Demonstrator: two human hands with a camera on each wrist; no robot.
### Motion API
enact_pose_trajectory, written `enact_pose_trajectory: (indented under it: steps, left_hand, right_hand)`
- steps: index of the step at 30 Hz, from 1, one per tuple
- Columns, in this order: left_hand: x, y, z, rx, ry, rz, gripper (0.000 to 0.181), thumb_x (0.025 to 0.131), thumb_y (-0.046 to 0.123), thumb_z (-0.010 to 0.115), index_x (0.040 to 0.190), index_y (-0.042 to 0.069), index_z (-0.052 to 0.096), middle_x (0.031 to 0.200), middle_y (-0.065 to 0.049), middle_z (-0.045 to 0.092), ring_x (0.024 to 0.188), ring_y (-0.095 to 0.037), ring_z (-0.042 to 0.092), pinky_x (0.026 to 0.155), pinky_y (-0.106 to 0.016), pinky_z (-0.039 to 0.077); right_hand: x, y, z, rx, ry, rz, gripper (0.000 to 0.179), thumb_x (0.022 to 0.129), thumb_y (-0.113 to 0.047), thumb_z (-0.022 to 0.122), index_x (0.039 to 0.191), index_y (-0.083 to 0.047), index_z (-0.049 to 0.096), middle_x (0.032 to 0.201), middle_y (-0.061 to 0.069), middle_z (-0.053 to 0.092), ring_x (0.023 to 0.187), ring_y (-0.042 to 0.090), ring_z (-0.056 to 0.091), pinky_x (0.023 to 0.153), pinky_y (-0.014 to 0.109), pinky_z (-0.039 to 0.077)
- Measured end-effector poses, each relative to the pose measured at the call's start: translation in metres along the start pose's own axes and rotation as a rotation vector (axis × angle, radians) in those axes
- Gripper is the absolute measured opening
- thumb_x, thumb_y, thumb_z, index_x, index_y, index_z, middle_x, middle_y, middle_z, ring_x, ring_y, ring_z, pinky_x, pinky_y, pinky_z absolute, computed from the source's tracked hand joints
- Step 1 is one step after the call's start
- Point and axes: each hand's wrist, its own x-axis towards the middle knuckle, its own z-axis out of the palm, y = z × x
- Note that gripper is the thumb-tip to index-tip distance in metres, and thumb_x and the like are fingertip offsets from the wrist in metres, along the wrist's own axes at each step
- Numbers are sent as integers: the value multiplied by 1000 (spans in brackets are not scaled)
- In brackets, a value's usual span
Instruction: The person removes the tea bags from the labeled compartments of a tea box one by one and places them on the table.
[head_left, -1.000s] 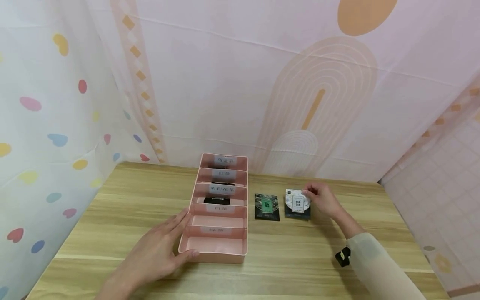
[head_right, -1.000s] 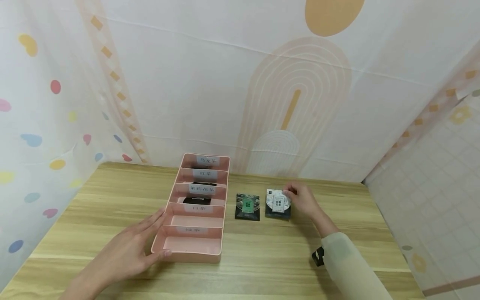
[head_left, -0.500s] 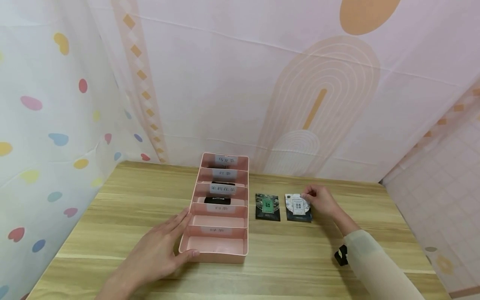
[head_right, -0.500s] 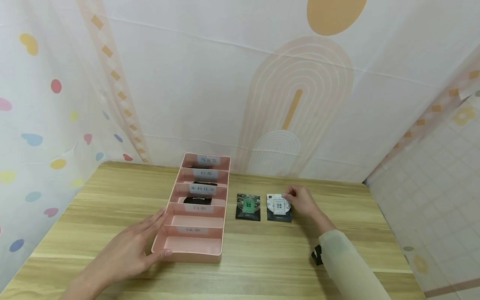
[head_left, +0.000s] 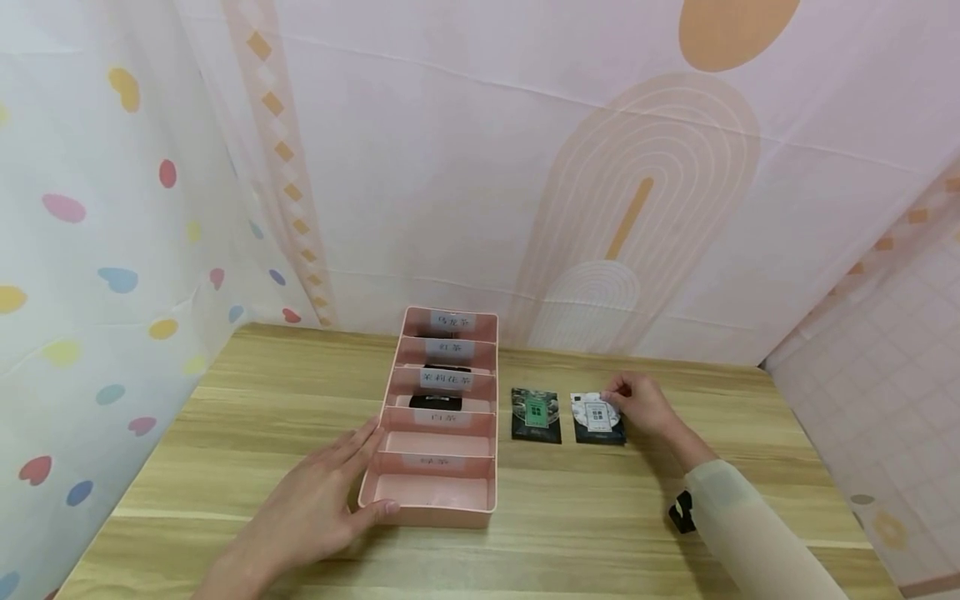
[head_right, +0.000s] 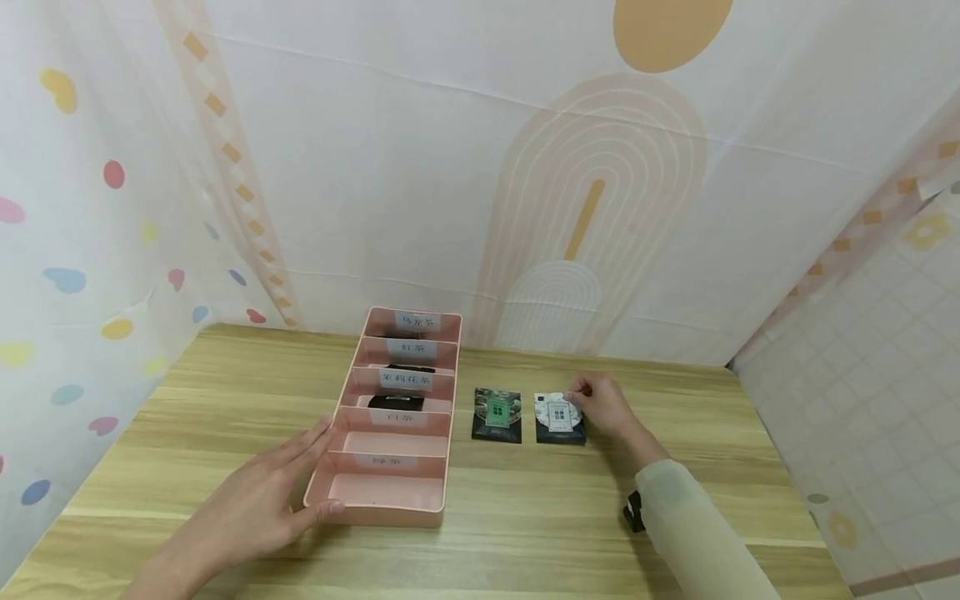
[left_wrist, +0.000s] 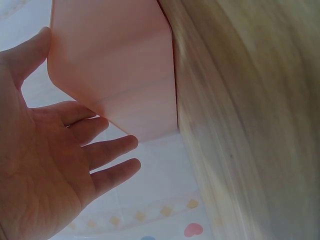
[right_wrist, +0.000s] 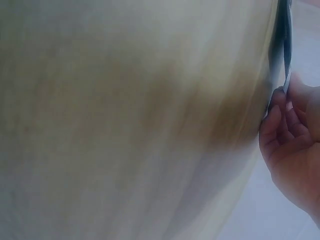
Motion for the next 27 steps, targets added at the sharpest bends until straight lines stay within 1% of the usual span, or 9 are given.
enact_pose_trajectory:
  steps: [4, 10, 15, 23, 27]
  left_hand:
    - [-1, 1, 2, -9, -6, -5, 90, 91, 55, 75, 155, -1, 47, 160, -18, 46, 139, -40, 53, 106, -60, 49]
    - [0, 1, 2, -2, 8, 2, 89, 90, 54, 77, 154, -2, 48, 159, -20, 47, 138, -39, 54, 106, -59, 50]
    - [0, 2, 2, -5, -8, -6, 89, 91, 55, 76, 154, -2, 49, 159, -19, 47, 139, -39, 54, 107, -60, 49]
    - [1, 1, 2, 1, 0, 5, 89, 91, 54, 76, 154, -2, 48, 160, -19, 47, 139, -39, 54, 106, -59, 49]
    - [1, 1, 1, 5, 0, 6, 90, 91, 55, 75, 155, -2, 48, 160, -19, 46, 139, -39, 54, 107, -58, 50]
  right_hand:
    - [-2, 0, 1, -22, -7, 7, 13, 98, -3, 73, 86, 0, 68, 80, 5, 64, 75, 16, 53, 62, 24, 45]
    - [-2, 1, 2, -51, -13, -1, 13, 97, -5, 74, 85, -2, 68, 79, 3, 65, 74, 15, 54, 64, 25, 46]
    - [0, 3, 2, -64, -21, -11, 12, 96, -4, 74, 85, -2, 69, 80, 2, 65, 76, 15, 55, 66, 26, 47]
    - [0, -3, -3, -62, -34, 33, 11, 99, -7, 72, 90, -2, 70, 83, 4, 67, 79, 17, 57, 69, 29, 49]
    - [0, -8, -9, -48, -40, 37, 11, 101, -7, 69, 92, 0, 70, 85, 6, 68, 79, 18, 60, 67, 29, 50]
